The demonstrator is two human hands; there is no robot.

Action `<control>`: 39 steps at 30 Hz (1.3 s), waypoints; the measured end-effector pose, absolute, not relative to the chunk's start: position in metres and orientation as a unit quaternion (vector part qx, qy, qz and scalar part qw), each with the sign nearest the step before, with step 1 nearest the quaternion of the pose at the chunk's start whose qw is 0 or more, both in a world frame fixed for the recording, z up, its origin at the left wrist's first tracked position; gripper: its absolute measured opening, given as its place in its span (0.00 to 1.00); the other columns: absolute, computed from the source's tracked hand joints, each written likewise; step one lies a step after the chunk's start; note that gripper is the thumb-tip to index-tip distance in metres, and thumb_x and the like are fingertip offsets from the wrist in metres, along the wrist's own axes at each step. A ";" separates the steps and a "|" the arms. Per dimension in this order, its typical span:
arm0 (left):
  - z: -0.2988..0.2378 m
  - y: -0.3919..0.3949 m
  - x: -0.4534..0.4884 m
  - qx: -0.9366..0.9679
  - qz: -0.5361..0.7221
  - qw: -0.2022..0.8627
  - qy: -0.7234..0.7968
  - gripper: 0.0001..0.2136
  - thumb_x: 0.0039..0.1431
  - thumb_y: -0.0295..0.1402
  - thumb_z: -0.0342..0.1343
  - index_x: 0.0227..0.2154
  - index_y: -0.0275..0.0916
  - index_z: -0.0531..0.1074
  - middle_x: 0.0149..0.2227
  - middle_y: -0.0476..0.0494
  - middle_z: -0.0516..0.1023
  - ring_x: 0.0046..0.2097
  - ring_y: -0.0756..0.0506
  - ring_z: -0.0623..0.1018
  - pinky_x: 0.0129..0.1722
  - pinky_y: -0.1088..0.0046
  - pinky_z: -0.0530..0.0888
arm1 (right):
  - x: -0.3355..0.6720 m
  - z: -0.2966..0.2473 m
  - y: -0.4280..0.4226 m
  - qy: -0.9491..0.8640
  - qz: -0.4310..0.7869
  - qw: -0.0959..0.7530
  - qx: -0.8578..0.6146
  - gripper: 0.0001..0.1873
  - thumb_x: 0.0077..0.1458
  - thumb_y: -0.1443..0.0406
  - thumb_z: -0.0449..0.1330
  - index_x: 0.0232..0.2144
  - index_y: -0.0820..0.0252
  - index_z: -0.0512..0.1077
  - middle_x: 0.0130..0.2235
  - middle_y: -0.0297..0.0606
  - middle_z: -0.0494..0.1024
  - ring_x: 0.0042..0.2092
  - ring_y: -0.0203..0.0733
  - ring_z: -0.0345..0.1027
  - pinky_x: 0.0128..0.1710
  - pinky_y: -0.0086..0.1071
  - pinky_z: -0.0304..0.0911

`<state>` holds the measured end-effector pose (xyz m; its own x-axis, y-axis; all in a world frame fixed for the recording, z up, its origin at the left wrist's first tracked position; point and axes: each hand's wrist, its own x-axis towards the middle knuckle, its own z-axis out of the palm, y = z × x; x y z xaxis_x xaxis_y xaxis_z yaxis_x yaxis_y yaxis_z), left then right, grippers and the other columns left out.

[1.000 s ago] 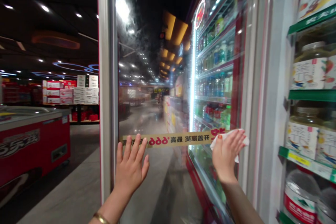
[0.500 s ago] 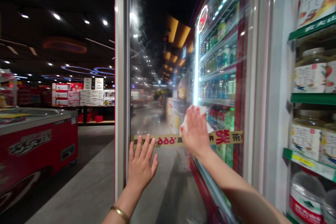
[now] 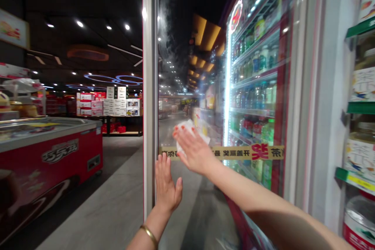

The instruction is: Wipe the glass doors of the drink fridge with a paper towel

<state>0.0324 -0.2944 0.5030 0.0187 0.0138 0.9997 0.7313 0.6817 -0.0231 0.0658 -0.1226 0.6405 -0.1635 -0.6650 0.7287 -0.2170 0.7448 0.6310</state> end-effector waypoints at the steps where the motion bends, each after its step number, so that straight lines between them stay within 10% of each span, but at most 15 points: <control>1: 0.500 -0.296 0.033 -0.293 -0.274 0.651 -0.644 0.35 0.75 0.37 0.47 0.78 0.34 0.42 0.81 0.33 0.44 0.81 0.39 0.46 0.79 0.52 0.52 | 0.067 0.621 -0.125 -0.711 -0.238 0.545 0.376 0.35 0.70 0.56 0.55 0.73 0.65 0.62 0.77 0.43 0.58 0.81 0.46 0.35 0.81 0.49 0.38; 4: 0.491 -0.298 0.036 -0.302 -0.261 0.642 -0.654 0.34 0.75 0.40 0.47 0.78 0.36 0.44 0.81 0.35 0.47 0.81 0.40 0.48 0.79 0.54 0.52 | 0.071 0.606 -0.116 -0.666 -0.275 0.517 0.461 0.32 0.70 0.52 0.55 0.69 0.60 0.69 0.75 0.34 0.64 0.81 0.40 0.35 0.81 0.40 0.37; 10: 0.503 -0.294 0.041 -0.278 -0.233 0.650 -0.667 0.38 0.72 0.36 0.53 0.78 0.34 0.43 0.80 0.33 0.46 0.81 0.41 0.48 0.79 0.55 0.51 | 0.063 0.673 -0.120 -0.750 -0.108 0.621 0.202 0.43 0.71 0.60 0.55 0.79 0.68 0.43 0.80 0.49 0.46 0.81 0.55 0.28 0.80 0.61 0.34; 17: 0.560 -0.290 0.039 -0.334 -0.155 0.671 -0.643 0.34 0.72 0.35 0.55 0.77 0.42 0.53 0.78 0.42 0.56 0.81 0.40 0.49 0.80 0.55 0.46 | 0.091 0.559 -0.080 -0.706 -0.209 0.596 0.319 0.36 0.68 0.57 0.57 0.74 0.59 0.62 0.74 0.37 0.67 0.80 0.42 0.40 0.81 0.43 0.41; 25: 0.559 -0.286 0.032 -0.356 -0.124 0.643 -0.667 0.34 0.72 0.43 0.55 0.76 0.45 0.55 0.76 0.42 0.62 0.81 0.41 0.46 0.81 0.52 0.41 | 0.119 0.533 0.029 -0.686 0.013 0.716 -0.129 0.44 0.72 0.62 0.47 0.79 0.70 0.30 0.80 0.58 0.32 0.81 0.66 0.27 0.74 0.76 0.44; 31: 0.560 -0.290 0.032 -0.356 -0.129 0.637 -0.671 0.34 0.72 0.44 0.56 0.76 0.45 0.55 0.77 0.41 0.59 0.81 0.41 0.47 0.80 0.51 0.41 | 0.139 0.486 0.038 -0.741 -0.124 0.656 0.068 0.42 0.69 0.56 0.53 0.80 0.47 0.43 0.80 0.35 0.48 0.79 0.49 0.45 0.77 0.51 0.55; 35: 0.561 -0.290 0.034 -0.356 -0.123 0.636 -0.673 0.35 0.72 0.43 0.56 0.77 0.45 0.53 0.78 0.43 0.55 0.81 0.41 0.46 0.80 0.52 0.39 | 0.137 0.488 0.061 -0.706 -0.052 0.704 -0.059 0.45 0.69 0.64 0.49 0.78 0.75 0.32 0.79 0.62 0.31 0.80 0.68 0.23 0.74 0.77 0.41; 39: 0.562 -0.290 0.036 -0.358 -0.120 0.633 -0.676 0.35 0.72 0.43 0.56 0.77 0.45 0.52 0.79 0.44 0.52 0.81 0.42 0.44 0.80 0.53 0.39 | 0.135 0.447 0.036 -0.750 -0.074 0.657 0.021 0.42 0.68 0.58 0.54 0.78 0.63 0.49 0.78 0.53 0.55 0.77 0.62 0.51 0.71 0.58 0.64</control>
